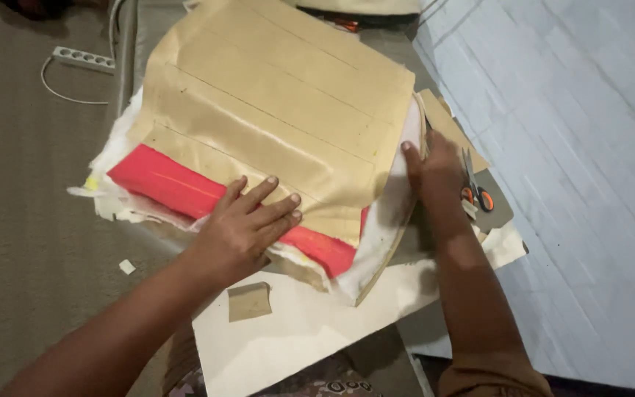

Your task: Marking a template and fitting a leather cover over a foam cushion

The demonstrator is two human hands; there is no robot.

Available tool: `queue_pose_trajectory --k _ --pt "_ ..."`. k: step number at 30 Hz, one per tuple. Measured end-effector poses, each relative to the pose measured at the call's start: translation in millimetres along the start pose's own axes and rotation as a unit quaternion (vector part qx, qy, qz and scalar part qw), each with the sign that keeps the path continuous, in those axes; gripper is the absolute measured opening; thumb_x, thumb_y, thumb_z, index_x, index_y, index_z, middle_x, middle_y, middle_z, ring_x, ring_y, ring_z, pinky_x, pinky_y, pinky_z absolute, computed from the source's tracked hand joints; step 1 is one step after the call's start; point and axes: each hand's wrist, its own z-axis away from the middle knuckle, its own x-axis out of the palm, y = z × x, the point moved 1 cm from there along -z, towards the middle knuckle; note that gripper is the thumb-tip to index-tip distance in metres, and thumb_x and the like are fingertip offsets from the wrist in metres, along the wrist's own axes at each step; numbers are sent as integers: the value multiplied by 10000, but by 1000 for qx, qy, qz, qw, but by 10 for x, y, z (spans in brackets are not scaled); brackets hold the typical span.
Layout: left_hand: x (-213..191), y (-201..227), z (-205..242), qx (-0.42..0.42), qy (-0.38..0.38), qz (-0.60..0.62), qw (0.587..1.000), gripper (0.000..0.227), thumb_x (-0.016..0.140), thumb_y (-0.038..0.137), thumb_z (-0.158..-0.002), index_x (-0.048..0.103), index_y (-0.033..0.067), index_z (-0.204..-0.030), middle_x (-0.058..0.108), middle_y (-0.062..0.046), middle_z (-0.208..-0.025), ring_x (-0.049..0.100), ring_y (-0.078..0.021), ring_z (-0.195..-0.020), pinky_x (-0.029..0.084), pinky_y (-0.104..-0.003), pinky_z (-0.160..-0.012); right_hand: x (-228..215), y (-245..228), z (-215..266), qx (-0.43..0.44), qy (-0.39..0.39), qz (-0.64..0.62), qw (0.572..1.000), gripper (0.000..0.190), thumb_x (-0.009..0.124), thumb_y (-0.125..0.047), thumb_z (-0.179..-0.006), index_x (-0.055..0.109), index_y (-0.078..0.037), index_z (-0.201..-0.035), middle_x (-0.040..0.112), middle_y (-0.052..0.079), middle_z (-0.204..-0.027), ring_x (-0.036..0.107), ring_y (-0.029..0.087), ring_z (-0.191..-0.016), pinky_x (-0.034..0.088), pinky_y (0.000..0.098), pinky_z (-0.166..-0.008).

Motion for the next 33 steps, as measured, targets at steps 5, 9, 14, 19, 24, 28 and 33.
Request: queue_pose_trajectory --k 5,9,14,19,24,28,33 --pt "17 -127 171 20 -3 43 999 336 665 203 -782 745 131 -1101 713 -48 -1304 594 -421 -1309 387 -620 -1064 307 205 -25 211 -181 -85 957 463 738 -352 -930 603 -323 -1372 711 123 -1138 690 323 -1117 528 436 -963" --pt "-260 -288 71 33 -14 42 998 236 616 155 -896 764 145 -1079 738 -42 -1264 619 -407 -1280 414 -592 -1047 -214 102 -43 180 -186 -173 950 309 643 -233 -882 739 -325 -1161 716 -23 -1205 617 226 -1267 444 356 -1109" --pt "-795 -696 6 11 -75 -181 981 303 677 285 -825 735 316 -1121 654 24 -1453 470 -362 -1455 263 -624 -1167 -904 42 515 162 -284 -118 938 259 663 -310 -906 768 -109 -1030 744 203 -903 724 408 -903 554 493 -841" --pt "-857 -1339 164 -90 -233 -249 936 901 830 334 -593 501 439 -1424 418 -2 -1638 358 -370 -1492 229 -656 -1187 -1406 -651 1114 116 -399 -219 883 455 820 -209 -811 726 -198 -1256 800 57 -931 763 210 -823 609 347 -810" --pt "-1130 -1175 -247 -287 -397 -205 847 907 662 2 -754 424 456 -1501 199 -48 -1725 333 -359 -1478 264 -665 -1164 -1586 -1265 1061 -81 -280 -114 950 522 825 -261 -821 702 -202 -1325 785 24 -1204 780 188 -886 592 339 -761" --pt "-1019 -270 -697 -74 -64 -51 994 560 732 178 -911 581 134 -1448 492 -240 -1543 487 -443 -1352 427 -603 -1065 -1636 -1473 480 -297 -116 -185 929 589 925 -420 -793 676 -166 -1263 545 80 -1217 558 268 -1095 487 409 -911" --pt "-250 -1 -575 -16 -154 -190 970 1126 558 895 -830 372 88 -1592 404 -129 -1643 410 -338 -1489 380 -569 -1139 -919 -1867 72 -384 -109 -18 917 1208 799 -914 -764 393 -99 -1557 273 271 -1638 314 513 -1532 354 724 -1185"
